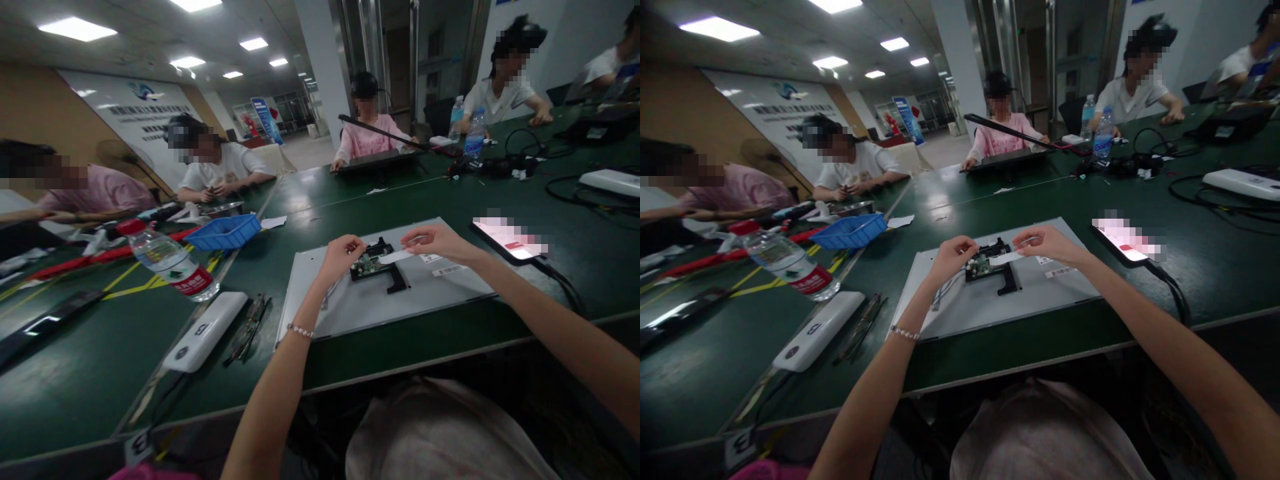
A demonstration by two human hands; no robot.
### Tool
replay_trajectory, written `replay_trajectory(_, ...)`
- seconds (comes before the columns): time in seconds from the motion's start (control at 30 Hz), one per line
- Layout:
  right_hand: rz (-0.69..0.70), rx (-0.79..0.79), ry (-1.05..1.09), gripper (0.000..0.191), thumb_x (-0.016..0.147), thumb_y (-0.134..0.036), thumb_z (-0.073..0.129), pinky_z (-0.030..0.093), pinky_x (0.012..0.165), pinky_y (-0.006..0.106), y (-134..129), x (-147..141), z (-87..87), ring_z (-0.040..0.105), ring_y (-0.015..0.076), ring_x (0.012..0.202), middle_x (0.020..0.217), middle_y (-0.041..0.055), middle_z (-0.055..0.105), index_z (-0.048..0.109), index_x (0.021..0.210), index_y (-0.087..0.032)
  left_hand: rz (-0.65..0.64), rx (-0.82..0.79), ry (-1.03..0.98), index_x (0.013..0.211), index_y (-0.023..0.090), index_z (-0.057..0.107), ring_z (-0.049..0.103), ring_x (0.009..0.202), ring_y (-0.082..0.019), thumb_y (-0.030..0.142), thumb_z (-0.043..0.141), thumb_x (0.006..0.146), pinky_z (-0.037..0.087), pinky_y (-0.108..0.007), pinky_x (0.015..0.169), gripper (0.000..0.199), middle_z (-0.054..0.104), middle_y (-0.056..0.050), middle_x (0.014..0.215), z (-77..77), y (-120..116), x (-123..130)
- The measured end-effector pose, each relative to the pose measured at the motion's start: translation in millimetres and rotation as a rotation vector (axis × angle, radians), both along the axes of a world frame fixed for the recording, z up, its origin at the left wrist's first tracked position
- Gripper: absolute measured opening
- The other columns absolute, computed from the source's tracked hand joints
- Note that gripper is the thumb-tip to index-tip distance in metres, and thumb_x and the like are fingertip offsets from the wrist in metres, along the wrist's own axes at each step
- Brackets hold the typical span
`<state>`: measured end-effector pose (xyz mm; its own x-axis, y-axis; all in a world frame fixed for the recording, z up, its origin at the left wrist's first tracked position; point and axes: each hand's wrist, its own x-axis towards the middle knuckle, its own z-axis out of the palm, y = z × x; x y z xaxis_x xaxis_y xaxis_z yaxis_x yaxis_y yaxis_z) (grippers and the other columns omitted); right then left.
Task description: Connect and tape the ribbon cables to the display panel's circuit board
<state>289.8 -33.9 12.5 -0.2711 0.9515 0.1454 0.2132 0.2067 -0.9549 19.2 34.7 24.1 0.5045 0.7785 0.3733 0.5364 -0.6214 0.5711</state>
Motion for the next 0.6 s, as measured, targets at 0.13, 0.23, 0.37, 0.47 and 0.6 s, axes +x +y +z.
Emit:
replay_trajectory(0.13, 0.046, -0.025, -0.084, 0.036, 0.070, -0.029, 0.072, 0.051, 0.090, 0.037, -1.0, -3.3, -2.8, 0.065, 0.0208, 0.097, 0.109, 0.0087, 0.070, 0.071, 0.103, -0.018, -0.131, -0.102, 0.029, 0.086, 0.014, 0.066, 0.058, 0.071, -0.012, 0.033, 0.052, 0.086, 0.045, -0.023, 0.066, 0.024, 0.067, -0.004, 0.082, 3.8, -11.9, 7.3)
replay_trajectory(0.23, 0.110, -0.080, -0.131, 0.035, 0.069, -0.026, 0.070, 0.051, 0.090, 0.036, -0.7, -6.0, -6.5, 0.066, 0.0203, 0.096, 0.106, 0.0067, 0.071, 0.070, 0.103, -0.019, -0.229, -0.152, 0.068, 0.095, 0.015, 0.067, 0.059, 0.073, -0.012, 0.029, 0.053, 0.086, 0.046, -0.023, 0.068, 0.022, 0.069, -0.005, 0.089, 4.9, -18.3, 11.6)
replay_trajectory(0.37, 0.180, -0.073, -0.140, 0.037, 0.069, -0.025, 0.070, 0.051, 0.091, 0.038, 0.3, -9.7, -11.9, 0.066, 0.0207, 0.096, 0.105, 0.0068, 0.071, 0.069, 0.106, -0.019, -0.376, -0.121, 0.126, 0.101, 0.018, 0.069, 0.060, 0.076, -0.012, 0.024, 0.055, 0.085, 0.047, -0.023, 0.071, 0.022, 0.069, -0.004, 0.093, 8.0, -28.7, 19.2)
replay_trajectory(0.47, 0.196, -0.024, -0.135, 0.037, 0.069, -0.025, 0.070, 0.051, 0.090, 0.036, 0.6, -12.5, -15.8, 0.067, 0.0197, 0.092, 0.104, 0.0069, 0.071, 0.070, 0.106, -0.018, -0.452, -0.106, 0.230, 0.106, 0.020, 0.069, 0.061, 0.078, -0.013, 0.021, 0.055, 0.085, 0.046, -0.023, 0.072, 0.026, 0.069, -0.004, 0.093, 11.9, -38.0, 25.3)
replay_trajectory(0.6, 0.179, 0.014, -0.167, 0.036, 0.070, -0.025, 0.068, 0.051, 0.089, 0.035, 0.6, -14.2, -17.7, 0.066, 0.0192, 0.094, 0.104, 0.0064, 0.071, 0.070, 0.105, -0.017, -0.496, -0.092, 0.379, 0.110, 0.022, 0.070, 0.060, 0.077, -0.014, 0.014, 0.054, 0.081, 0.044, -0.023, 0.073, 0.034, 0.069, -0.004, 0.093, 15.1, -45.4, 30.3)
